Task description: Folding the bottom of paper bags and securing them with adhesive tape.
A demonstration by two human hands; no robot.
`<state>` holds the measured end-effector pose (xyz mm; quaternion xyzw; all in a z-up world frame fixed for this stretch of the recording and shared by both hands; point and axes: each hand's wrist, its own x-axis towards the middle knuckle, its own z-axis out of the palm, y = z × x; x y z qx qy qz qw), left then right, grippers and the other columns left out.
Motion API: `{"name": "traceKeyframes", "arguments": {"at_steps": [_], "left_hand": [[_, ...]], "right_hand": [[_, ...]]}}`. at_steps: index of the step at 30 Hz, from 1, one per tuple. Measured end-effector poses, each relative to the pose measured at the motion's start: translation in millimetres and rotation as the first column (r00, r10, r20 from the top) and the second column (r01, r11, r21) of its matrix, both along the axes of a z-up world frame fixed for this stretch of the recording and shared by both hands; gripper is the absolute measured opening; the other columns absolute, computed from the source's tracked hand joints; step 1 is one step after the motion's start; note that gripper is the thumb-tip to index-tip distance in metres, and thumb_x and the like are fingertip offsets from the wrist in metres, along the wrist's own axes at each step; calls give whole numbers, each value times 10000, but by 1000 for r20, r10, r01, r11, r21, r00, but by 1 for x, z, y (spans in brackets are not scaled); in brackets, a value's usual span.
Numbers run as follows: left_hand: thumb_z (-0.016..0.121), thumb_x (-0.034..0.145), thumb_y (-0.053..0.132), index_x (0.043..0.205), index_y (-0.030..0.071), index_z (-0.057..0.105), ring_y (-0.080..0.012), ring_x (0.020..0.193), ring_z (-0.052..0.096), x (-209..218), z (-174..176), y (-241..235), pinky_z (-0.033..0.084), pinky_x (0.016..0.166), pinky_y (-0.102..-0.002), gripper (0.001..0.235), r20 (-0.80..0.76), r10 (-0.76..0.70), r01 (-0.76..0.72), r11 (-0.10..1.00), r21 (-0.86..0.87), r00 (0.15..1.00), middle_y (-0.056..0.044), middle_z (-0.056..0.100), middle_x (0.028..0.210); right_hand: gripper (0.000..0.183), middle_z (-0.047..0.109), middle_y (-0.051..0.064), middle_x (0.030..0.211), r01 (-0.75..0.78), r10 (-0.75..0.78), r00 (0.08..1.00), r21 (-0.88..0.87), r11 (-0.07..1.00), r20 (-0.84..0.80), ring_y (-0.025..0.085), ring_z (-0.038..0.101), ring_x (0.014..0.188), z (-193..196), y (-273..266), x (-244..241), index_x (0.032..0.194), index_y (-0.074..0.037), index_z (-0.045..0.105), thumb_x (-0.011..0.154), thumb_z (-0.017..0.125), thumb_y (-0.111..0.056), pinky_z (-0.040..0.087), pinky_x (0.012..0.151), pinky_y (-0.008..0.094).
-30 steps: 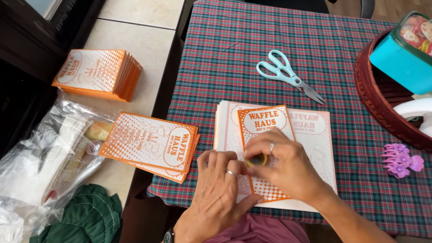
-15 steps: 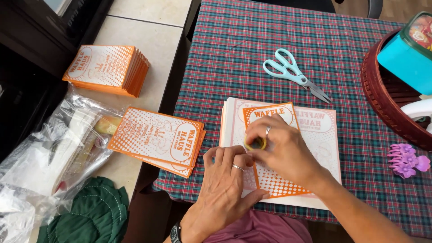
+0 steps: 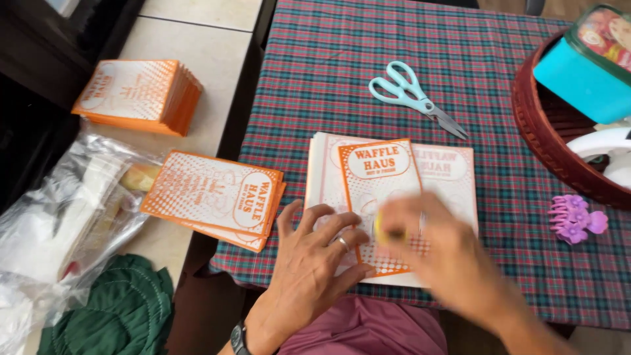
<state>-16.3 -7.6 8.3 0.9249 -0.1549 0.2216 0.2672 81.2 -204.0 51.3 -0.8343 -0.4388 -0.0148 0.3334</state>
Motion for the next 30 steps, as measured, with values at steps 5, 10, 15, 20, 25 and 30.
{"name": "traceKeyframes", "arguments": {"at_steps": [5, 10, 15, 20, 25, 30], "left_hand": [[717, 916, 487, 1098, 210, 642, -304, 1118, 577, 2, 2, -1, 291, 1043, -636, 340, -21, 40, -40, 999, 31, 999, 34, 661, 1246], [744, 914, 403, 1069, 229, 676, -345, 1173, 551, -2, 5, -6, 271, 1068, -658, 243, -5, 13, -12, 998, 55, 1000, -14, 645, 1265], [604, 952, 43, 1113, 110, 717, -471, 1403, 494, -24, -12, -14, 270, 1133, -753, 208, 64, -113, 110, 993, 40, 992, -186, 630, 1398], [423, 1120, 136, 1295, 15, 635, -493, 1402, 538, -51, -37, -23, 213, 1136, -791, 301, 24, -262, 261, 965, 35, 965, -281, 597, 1445], [658, 1091, 164, 1203, 128, 652, -330, 1197, 718, -67, -25, -20, 537, 995, -497, 118, 284, -130, 75, 977, 197, 950, -113, 699, 1271], [421, 1029, 91, 1234, -80, 715, -135, 1261, 686, -102, 0, 30, 474, 1156, -253, 397, -353, -143, -179, 654, -735, 925, -113, 724, 1347]], "right_hand": [[111, 754, 50, 1087, 67, -51, 991, 133, 989, -123, 191, 687, 988, -29, -57, -30, 813, -123, 757, 751, 843, -155, 515, 927, 324], [155, 758, 80, 1041, 280, -281, 960, 88, 956, -9, 193, 676, 955, -28, -99, -27, 816, -98, 723, 728, 849, -117, 502, 912, 317], [187, 699, 190, 1162, 504, -512, 859, 192, 842, -7, 255, 659, 1120, -75, -157, -22, 1014, 29, 692, 883, 823, 58, 493, 1084, 340], [199, 731, 296, 1293, 701, -703, 659, 120, 703, 266, 367, 672, 1261, -132, -181, -27, 1174, 138, 762, 1107, 947, 107, 541, 1161, 439], [200, 703, 282, 1375, 742, -738, 629, 96, 664, 245, 376, 641, 1304, -161, -192, -28, 1234, 129, 748, 1160, 925, 76, 518, 1161, 453], [234, 689, 287, 1393, 754, -752, 618, 95, 649, 231, 383, 633, 1306, -158, -189, -29, 1265, 139, 740, 1143, 927, 72, 524, 1138, 457]]}}
